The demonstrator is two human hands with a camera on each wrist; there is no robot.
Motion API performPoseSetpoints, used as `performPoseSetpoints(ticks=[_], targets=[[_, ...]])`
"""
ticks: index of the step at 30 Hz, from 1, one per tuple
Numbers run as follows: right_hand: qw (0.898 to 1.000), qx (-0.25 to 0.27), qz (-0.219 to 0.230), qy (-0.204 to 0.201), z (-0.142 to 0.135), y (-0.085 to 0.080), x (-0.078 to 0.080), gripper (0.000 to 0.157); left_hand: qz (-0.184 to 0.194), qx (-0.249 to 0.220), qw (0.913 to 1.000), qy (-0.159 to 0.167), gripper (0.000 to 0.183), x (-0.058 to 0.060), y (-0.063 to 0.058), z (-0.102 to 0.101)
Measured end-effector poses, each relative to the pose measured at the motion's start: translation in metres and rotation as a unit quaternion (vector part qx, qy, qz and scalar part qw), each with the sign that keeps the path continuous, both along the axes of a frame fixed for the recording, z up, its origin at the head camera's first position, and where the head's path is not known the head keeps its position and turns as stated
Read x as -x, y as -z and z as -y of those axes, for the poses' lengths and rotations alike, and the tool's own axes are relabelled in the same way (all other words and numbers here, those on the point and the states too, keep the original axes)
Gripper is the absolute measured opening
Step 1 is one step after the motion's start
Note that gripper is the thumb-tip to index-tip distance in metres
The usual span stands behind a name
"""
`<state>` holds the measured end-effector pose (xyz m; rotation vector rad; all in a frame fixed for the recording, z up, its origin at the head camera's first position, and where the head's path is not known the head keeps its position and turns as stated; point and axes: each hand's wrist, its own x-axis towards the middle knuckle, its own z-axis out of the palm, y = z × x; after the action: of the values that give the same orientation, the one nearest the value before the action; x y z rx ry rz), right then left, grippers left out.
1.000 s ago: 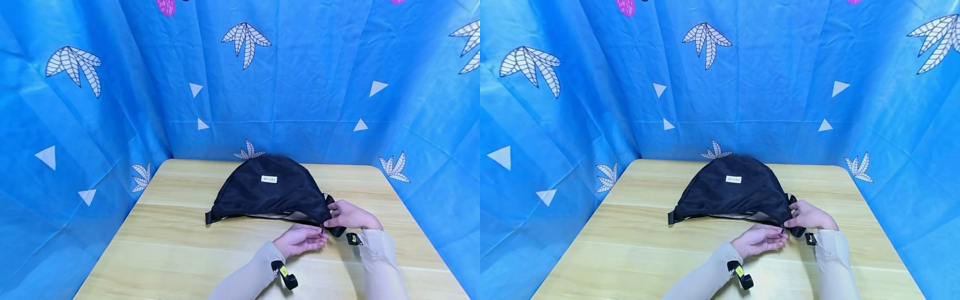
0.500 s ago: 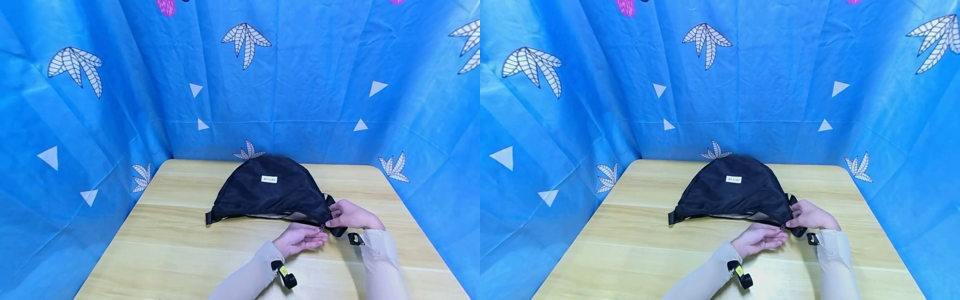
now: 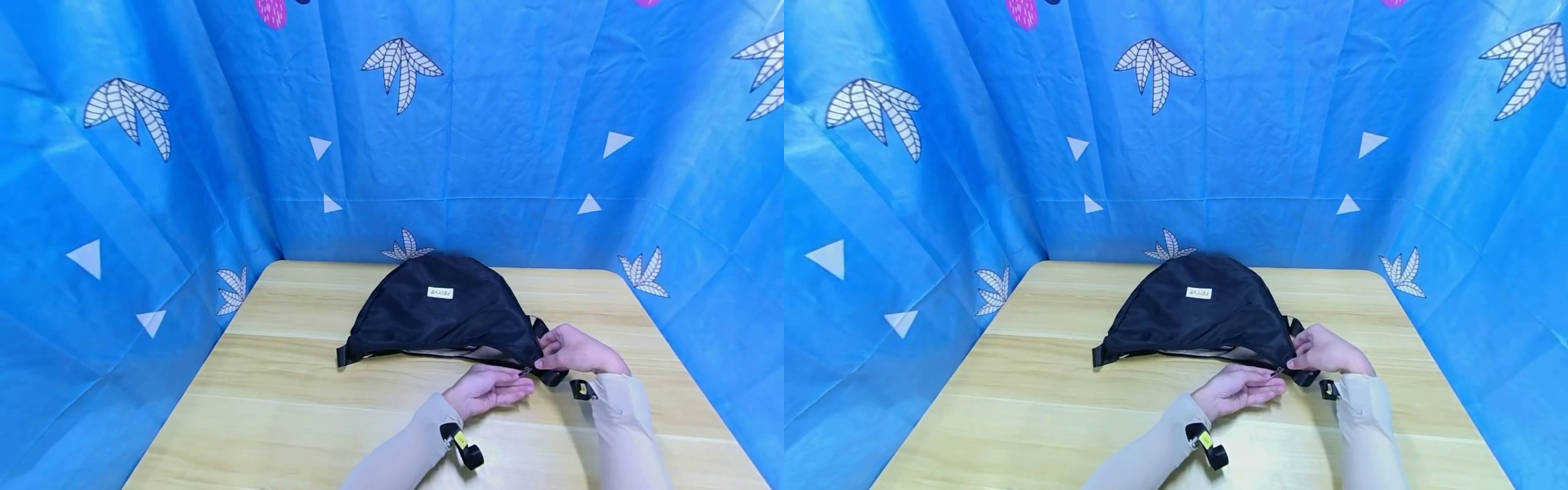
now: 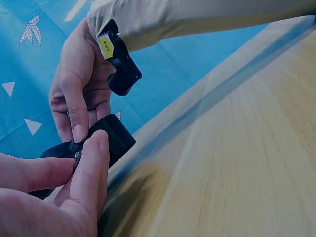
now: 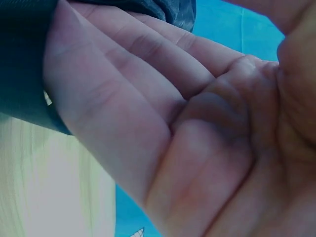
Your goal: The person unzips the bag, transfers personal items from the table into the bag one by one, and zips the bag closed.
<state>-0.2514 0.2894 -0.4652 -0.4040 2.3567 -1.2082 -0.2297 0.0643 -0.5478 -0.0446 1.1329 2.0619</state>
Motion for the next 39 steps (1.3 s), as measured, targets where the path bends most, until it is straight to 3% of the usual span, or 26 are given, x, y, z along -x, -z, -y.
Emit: performPoseSetpoints(ticks=[14, 24, 30, 39], targets=[[1.0, 0.018, -0.004, -0.008, 0.0002, 0.0003, 0.0, 0.022, 0.025, -0.009, 0.9996, -0.006, 0.036, 0.0028, -0.0028, 0.0019], [1.0, 0.004, -0.018, -0.001, 0.0019, -0.0006, 0.0, 0.026, -0.014, 0.01, 0.9984, -0.053, 0.029, 0.001, 0.0006, 0.0011], [1.0, -0.002, -0.03, -0.008, 0.003, -0.0032, 0.0005, 0.019, -0.025, 0.015, 0.9973, -0.068, 0.025, 0.0007, 0.0025, -0.001], [0.999, -0.015, -0.037, -0.006, 0.0027, -0.0051, -0.0003, 0.022, -0.077, 0.06, 0.9916, -0.085, 0.024, -0.0016, 0.0002, -0.005]])
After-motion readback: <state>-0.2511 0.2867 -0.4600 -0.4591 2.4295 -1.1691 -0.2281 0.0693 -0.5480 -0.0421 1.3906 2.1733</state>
